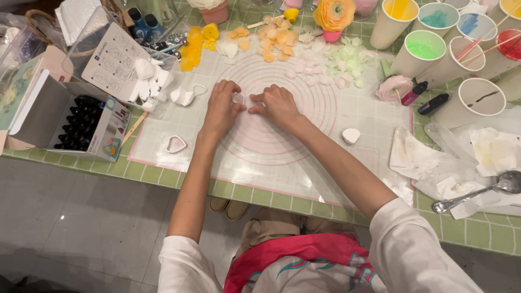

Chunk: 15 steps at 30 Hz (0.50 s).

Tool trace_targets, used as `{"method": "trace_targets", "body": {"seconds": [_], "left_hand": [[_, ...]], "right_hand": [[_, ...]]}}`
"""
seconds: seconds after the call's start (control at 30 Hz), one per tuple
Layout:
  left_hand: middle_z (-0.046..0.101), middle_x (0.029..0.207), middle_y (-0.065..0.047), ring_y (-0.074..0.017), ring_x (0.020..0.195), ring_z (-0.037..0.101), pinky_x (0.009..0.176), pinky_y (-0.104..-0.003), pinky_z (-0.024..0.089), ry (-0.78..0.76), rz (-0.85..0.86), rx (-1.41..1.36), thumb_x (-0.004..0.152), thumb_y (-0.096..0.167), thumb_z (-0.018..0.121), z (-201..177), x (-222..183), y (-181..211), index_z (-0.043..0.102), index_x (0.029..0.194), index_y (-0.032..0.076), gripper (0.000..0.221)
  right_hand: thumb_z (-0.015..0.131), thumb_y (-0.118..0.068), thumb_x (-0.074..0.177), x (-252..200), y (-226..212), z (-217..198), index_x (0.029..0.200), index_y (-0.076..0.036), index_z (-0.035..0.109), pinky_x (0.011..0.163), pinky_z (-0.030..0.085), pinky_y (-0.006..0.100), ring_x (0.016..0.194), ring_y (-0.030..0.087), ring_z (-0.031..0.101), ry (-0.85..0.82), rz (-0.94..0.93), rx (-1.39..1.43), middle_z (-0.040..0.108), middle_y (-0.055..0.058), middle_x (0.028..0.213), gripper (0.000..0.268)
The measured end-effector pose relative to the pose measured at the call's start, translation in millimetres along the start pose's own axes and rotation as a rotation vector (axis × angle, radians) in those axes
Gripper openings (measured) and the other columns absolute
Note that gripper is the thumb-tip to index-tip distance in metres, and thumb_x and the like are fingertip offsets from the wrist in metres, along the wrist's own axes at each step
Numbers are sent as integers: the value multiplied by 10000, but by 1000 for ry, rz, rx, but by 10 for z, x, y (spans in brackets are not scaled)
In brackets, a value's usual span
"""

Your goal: Shaping small pieces of white wax into petal forms.

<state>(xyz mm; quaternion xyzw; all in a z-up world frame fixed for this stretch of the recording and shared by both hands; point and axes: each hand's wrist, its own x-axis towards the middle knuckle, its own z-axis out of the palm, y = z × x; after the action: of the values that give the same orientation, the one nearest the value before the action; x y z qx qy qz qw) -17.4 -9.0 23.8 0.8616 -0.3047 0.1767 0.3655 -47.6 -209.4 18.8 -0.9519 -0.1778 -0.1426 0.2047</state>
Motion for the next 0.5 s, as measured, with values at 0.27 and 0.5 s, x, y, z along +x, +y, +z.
{"method": "trace_targets", "body": {"seconds": [0.27, 0.5], "left_hand": [[663, 910, -96, -217, 832, 632, 757, -342, 529, -259, -136, -173, 730, 1, 845, 3, 252, -378, 733, 1017, 50, 312], [744, 852, -22, -87, 781, 639, 716, -259, 516, -705, -203, -468, 813, 59, 835, -66, 631, -897, 794, 961, 41, 155]], "right_hand": [[782, -455, 850, -134, -46, -256, 1130, -124, 786, 787, 528, 448, 916, 294, 647, 113, -35, 63, 712, 94, 899, 433], [775, -434, 879, -375, -112, -635, 1099, -139, 795, 775, 524, 414, 887, 254, 652, 99, 31, 168, 701, 66, 865, 369]]}}
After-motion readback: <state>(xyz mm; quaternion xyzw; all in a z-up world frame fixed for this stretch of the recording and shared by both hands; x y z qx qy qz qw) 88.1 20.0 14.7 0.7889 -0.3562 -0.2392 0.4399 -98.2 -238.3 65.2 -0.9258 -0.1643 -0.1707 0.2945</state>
